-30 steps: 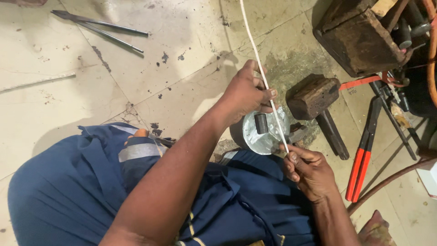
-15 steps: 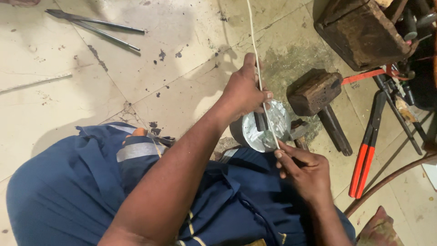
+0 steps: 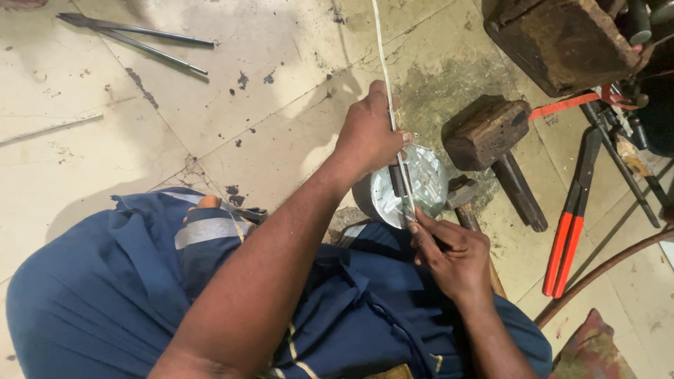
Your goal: The person sits on the floor and repeatedly hammers a long, thin metal rod against a small metal container to straighten it. They rotate the rod and hammer different sections along its length.
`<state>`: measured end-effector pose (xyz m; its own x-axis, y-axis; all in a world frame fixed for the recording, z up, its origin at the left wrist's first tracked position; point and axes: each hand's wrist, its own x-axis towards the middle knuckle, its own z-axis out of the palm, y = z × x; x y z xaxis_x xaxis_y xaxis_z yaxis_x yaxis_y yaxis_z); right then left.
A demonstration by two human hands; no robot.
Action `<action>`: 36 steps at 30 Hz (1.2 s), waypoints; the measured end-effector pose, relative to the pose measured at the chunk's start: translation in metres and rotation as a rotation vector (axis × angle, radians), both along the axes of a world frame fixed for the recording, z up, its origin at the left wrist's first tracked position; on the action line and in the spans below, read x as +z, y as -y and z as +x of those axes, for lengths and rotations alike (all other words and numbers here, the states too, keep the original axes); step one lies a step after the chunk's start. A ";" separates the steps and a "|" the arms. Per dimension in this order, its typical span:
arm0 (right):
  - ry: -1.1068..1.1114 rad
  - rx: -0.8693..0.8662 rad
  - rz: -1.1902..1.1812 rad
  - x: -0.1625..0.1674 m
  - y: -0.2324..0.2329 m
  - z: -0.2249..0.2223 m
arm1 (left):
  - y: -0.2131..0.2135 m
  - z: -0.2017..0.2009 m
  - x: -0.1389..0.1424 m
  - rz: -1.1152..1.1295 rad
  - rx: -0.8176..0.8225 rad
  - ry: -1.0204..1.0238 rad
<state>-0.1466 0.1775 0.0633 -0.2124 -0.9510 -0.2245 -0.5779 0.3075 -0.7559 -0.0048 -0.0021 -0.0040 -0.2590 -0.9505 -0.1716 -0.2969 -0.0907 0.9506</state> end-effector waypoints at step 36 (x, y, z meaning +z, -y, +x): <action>-0.394 0.523 -0.338 -0.012 -0.033 -0.089 | -0.003 0.003 0.000 0.188 -0.028 -0.359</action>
